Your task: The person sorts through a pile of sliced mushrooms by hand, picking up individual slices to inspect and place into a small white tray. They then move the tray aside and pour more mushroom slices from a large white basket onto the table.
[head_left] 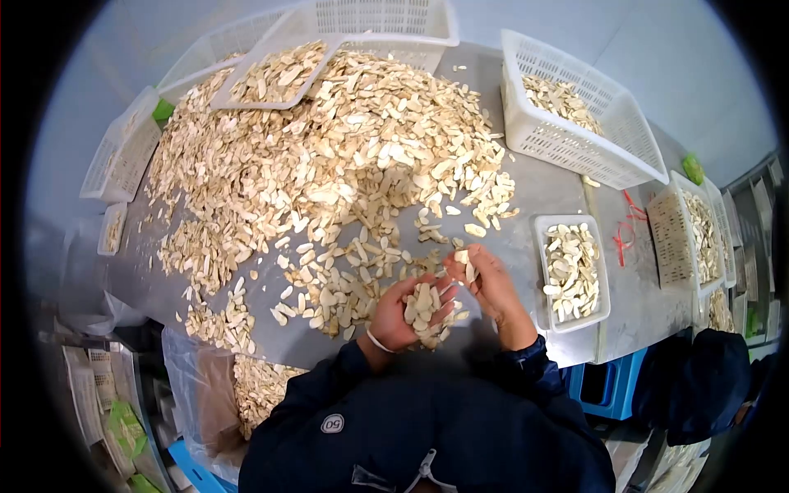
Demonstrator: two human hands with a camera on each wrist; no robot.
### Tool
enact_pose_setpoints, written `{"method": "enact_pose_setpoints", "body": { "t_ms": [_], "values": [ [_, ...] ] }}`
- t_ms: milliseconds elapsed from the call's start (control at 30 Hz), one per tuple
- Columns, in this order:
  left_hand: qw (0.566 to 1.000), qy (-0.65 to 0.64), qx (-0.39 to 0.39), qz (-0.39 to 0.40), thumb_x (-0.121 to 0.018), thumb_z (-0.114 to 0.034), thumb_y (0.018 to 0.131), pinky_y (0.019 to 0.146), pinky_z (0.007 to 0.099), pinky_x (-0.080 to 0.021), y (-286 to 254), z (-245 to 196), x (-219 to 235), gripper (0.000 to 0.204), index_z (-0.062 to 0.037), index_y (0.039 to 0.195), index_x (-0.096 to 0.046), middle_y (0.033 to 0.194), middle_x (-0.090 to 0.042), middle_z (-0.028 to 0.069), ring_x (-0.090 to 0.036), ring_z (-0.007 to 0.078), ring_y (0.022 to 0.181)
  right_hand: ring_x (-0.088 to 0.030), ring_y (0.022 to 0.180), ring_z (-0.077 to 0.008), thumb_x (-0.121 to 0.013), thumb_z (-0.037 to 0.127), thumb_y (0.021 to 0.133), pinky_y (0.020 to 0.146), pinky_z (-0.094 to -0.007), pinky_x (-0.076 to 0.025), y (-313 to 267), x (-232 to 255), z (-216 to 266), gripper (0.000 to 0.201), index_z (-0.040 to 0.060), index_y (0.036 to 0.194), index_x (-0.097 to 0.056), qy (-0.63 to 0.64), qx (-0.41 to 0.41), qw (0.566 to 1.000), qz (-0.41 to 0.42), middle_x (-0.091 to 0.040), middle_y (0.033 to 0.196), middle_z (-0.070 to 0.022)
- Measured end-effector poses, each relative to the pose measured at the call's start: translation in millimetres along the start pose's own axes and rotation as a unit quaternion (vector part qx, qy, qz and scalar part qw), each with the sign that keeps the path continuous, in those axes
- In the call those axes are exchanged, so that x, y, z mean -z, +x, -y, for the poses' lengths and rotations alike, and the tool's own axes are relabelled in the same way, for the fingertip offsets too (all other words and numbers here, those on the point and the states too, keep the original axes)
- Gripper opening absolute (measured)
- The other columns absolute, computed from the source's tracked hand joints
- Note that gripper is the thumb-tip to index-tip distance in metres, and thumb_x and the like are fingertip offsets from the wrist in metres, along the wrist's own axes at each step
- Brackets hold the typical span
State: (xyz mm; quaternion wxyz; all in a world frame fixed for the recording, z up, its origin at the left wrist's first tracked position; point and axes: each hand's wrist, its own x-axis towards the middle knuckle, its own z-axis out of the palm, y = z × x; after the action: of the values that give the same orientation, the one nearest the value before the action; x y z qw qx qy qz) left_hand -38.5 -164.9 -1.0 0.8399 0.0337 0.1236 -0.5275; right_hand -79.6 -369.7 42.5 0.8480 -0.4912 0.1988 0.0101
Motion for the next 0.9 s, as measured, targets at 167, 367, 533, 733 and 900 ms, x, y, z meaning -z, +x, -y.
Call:
{"method": "enact_pose_setpoints", "body": {
  "t_ms": [167,367,533,733,900],
  "values": [
    [1.0,-0.006,-0.018,-0.003,-0.041,-0.03,0.107,0.109,0.0528,-0.048,5.9,1.2,14.3,0.039,-0.0052,0.13,-0.059,0.141,-0.058,0.0182,-0.051,0.0377,0.136,-0.066,0.104,-0.0194,-0.045,0.027,0.11,0.094,-0.0336,-0.053,-22.3,-31.9,7.7,0.031,0.0014,0.121,-0.059,-0.039,0.052,0.995,0.071,-0.067,0.123,-0.0165],
    [0.999,-0.019,-0.005,0.031,-0.04,-0.029,0.107,0.104,0.0529,-0.052,1.2,-0.3,3.9,0.037,-0.006,0.128,-0.061,0.137,-0.06,0.0185,-0.057,0.0382,0.13,-0.063,0.1,-0.0132,-0.048,0.028,0.109,0.094,-0.0316,-0.05,-22.5,-30.0,5.8,0.028,0.0036,0.112,-0.062,-0.142,0.095,0.985,0.022,-0.068,0.116,-0.0092],
    [0.999,-0.014,-0.017,0.027,-0.042,-0.029,0.107,0.1,0.0526,-0.054,-0.7,1.6,-2.8,0.035,-0.0072,0.124,-0.064,0.133,-0.063,0.016,-0.06,0.0366,0.125,-0.06,0.095,-0.0096,-0.052,0.021,0.107,0.086,-0.0282,-0.049,-20.9,-18.0,-4.5,0.025,0.0008,0.105,-0.067,-0.261,0.119,0.957,0.047,-0.069,0.107,-0.0043],
    [1.0,0.002,0.007,-0.014,-0.049,-0.027,0.104,0.097,0.0508,-0.056,4.3,-1.4,6.8,0.028,-0.0097,0.117,-0.068,0.128,-0.067,0.014,-0.065,0.0336,0.116,-0.064,0.087,-0.0124,-0.062,0.019,0.101,0.077,-0.0292,-0.052,-19.4,1.0,-4.7,0.02,0.0004,0.106,-0.069,-0.375,0.2,0.902,-0.071,-0.07,0.096,-0.0065],
    [0.997,0.066,0.003,-0.05,-0.053,-0.029,0.103,0.099,0.0489,-0.056,11.1,-2.0,-27.3,0.026,-0.008,0.108,-0.067,0.12,-0.068,0.014,-0.065,0.0329,0.116,-0.059,0.074,-0.0102,-0.065,0.018,0.099,0.068,-0.0269,-0.05,-40.9,18.3,-14.3,0.019,0.0014,0.107,-0.069,-0.352,0.223,0.904,-0.091,-0.069,0.088,-0.0054]
  ]
}}
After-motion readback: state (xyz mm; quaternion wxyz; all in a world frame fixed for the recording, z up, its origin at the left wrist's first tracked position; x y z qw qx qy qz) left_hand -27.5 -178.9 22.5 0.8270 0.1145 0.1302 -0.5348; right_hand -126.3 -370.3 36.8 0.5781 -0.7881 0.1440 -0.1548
